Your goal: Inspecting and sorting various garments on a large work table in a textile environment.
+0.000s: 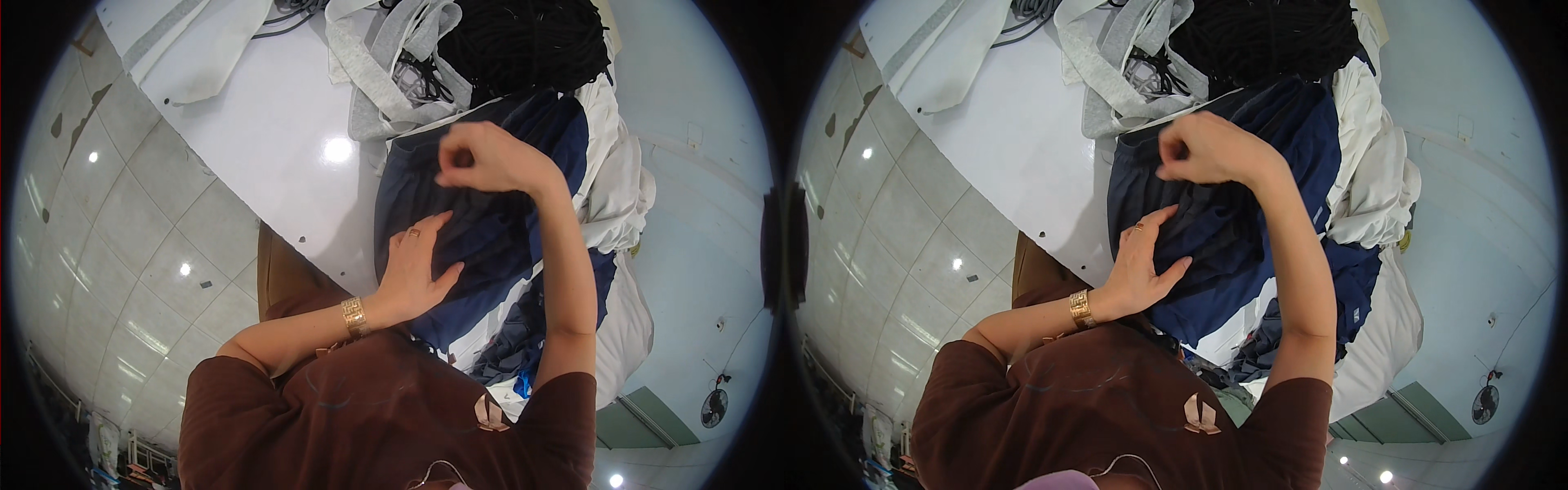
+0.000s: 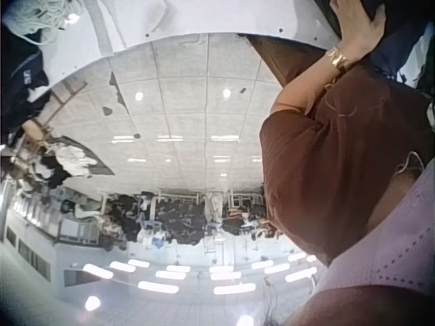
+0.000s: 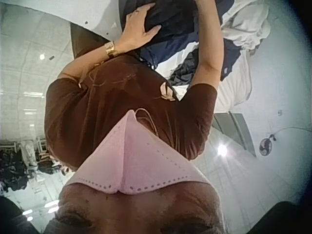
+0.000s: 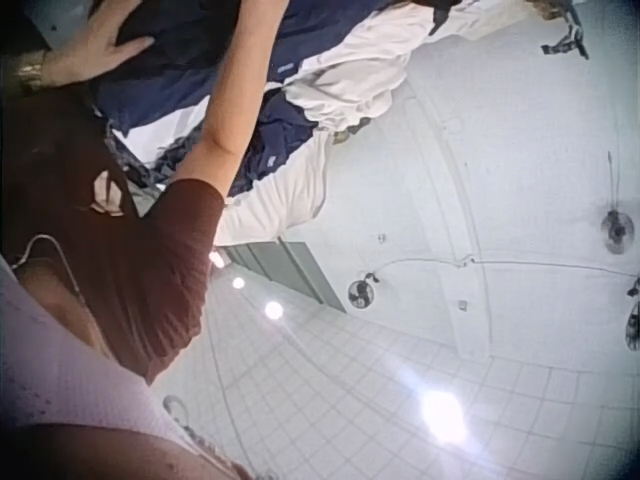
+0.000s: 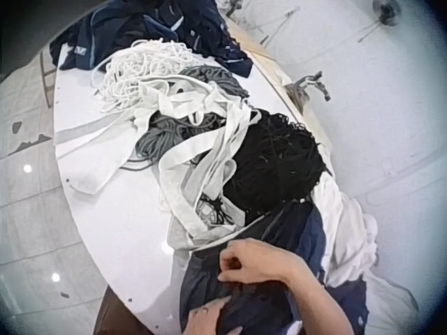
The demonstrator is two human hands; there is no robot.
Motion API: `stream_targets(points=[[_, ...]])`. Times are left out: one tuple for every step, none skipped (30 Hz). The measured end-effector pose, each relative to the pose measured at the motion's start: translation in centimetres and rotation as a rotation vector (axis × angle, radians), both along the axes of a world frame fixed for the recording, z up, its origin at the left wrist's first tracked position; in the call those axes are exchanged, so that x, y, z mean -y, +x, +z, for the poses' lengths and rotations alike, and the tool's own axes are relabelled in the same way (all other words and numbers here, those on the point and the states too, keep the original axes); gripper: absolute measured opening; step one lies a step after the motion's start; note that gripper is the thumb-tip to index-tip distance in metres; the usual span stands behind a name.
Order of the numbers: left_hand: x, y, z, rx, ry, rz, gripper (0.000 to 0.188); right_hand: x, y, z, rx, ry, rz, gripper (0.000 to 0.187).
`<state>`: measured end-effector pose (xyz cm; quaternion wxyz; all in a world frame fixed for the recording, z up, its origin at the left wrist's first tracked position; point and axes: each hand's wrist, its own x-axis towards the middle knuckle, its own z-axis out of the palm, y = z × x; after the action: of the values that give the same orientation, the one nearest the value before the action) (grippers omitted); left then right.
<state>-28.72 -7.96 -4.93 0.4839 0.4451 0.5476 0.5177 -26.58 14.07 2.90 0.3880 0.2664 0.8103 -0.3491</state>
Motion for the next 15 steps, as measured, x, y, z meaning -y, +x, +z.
stream_targets(points=[[0.0,0.1,-0.1,-0.003,-0.002,-0.001,0.069,0.3,-0.8,-0.7,-0.100,0.047,-0.068,0.021],[0.0,0.2,-0.2,0.032,0.002,0.006,0.068,0.6,-1.6,-1.2,-0.199,0.096,-0.134,0.022],[0.0,0.2,-0.2,0.066,0.006,0.013,0.067,1.0,-1.8,-1.9,-0.201,0.097,-0.136,0.022],[0.0,0.2,-0.5,0.064,0.006,0.013,0.067,1.4,-1.8,-2.8,-0.194,0.182,-0.027,0.023],[0.0,0.2,-0.7,0.106,0.010,0.022,0.069,1.6,-1.7,-3.5,-0.186,0.267,0.081,0.024],[0.0,0.2,-0.9,0.149,0.014,0.029,0.071,1.6,-1.2,-3.5,-0.235,0.289,0.167,0.023],[0.0,0.0,-0.9,0.149,0.013,0.033,0.071,1.4,-0.9,-2.9,-0.235,0.287,0.170,0.023],[0.1,-0.3,-0.8,0.085,0.019,0.156,0.074,1.2,-0.5,-1.9,-0.248,0.245,0.189,0.022],[0.2,-0.4,-0.8,0.021,0.024,0.277,0.078,0.9,-0.1,-0.9,-0.260,0.204,0.206,0.022],[0.3,-0.4,-0.6,0.076,-0.025,0.325,0.086,0.9,0.5,0.5,-0.259,0.203,0.209,0.022],[0.4,-0.4,-0.5,0.076,-0.031,0.330,0.086,0.9,1.0,1.7,-0.228,0.138,0.135,0.021],[0.5,-0.6,-0.3,0.233,-0.113,0.244,0.086,0.9,1.1,2.2,-0.196,0.072,0.062,0.021],[0.3,-0.7,-0.1,0.393,-0.188,0.145,0.085,0.7,1.0,2.5,-0.193,0.074,0.057,0.021],[0.2,-0.9,0.3,0.371,-0.218,0.010,0.080,0.4,0.8,2.6,-0.132,0.035,0.006,0.020],[0.2,-0.3,0.2,0.372,-0.219,0.007,0.080,0.0,0.6,2.4,-0.072,-0.004,-0.044,0.019]])
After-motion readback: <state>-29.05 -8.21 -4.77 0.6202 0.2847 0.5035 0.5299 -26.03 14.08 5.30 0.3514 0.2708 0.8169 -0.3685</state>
